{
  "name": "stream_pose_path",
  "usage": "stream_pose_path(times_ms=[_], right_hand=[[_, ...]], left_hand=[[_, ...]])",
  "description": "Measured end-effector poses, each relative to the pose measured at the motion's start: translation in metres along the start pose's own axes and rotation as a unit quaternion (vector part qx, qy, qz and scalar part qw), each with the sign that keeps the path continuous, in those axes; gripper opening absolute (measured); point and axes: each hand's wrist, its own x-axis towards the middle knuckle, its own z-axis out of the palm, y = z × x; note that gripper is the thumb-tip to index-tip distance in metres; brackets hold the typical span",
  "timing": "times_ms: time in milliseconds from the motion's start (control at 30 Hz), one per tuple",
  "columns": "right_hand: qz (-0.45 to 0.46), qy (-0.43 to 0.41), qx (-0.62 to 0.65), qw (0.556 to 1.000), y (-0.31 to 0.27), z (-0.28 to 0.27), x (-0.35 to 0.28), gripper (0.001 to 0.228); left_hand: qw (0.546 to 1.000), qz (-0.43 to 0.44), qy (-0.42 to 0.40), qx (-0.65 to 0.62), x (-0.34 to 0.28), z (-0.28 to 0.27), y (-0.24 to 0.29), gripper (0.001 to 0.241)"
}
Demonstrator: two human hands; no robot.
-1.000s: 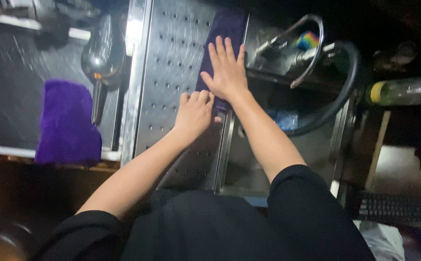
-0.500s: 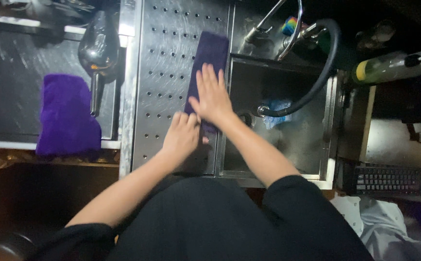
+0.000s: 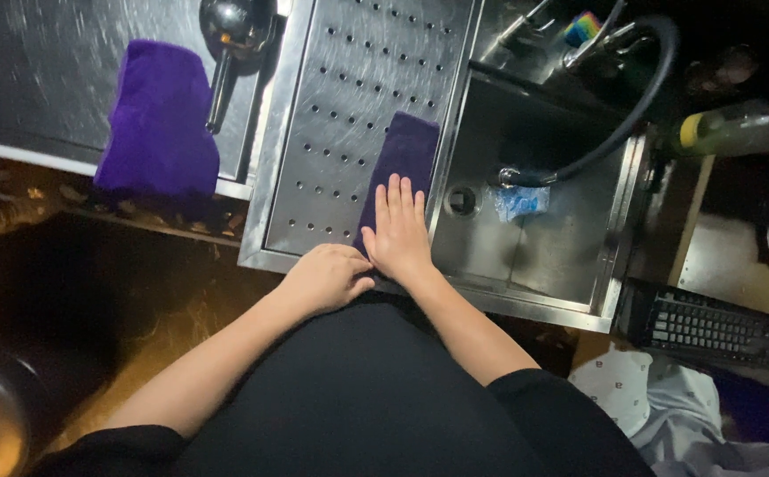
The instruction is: Wiping and drying various bar tools including shakers, strainers, and spoons using a microfiber cloth.
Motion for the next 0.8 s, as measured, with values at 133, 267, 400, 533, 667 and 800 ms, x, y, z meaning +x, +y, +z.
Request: stream_pose_path(times_ms=[133,267,400,533,667,800], right_hand=[[0.001,-0.011,-0.005,1.0,-0.018,0.009,0.008,0.086],[-0.032,-0.027,0.026,0.999,-0.037,0.034,0.028,0.094],[-0.077,-0.025,0.062,0.995,-0.083,0.056,0.06,0.1],[-0.107,-0.017,0.09,0.99,-0.129,0.069,0.084,0.095],[-0.106,0.004,0.113,0.988,-0.144,0.066,0.095,0.08],[-0.099,0.021,0.085,0.991,-0.12,0.065,0.123,0.073]], left_hand=[[0.999,-0.002,0.038,-0.039,-0.028,-0.008,-0.007,0.038],[0.985,-0.004,0.162,-0.06,-0.055,-0.002,-0.03,0.031],[0.962,-0.031,0.263,-0.058,-0.076,0.011,-0.058,0.028],[0.916,-0.056,0.397,0.012,-0.092,0.016,-0.087,0.022],[0.893,-0.074,0.444,0.022,-0.097,-0.002,-0.098,0.029],[0.9,-0.051,0.433,0.014,-0.08,-0.016,-0.108,0.029]])
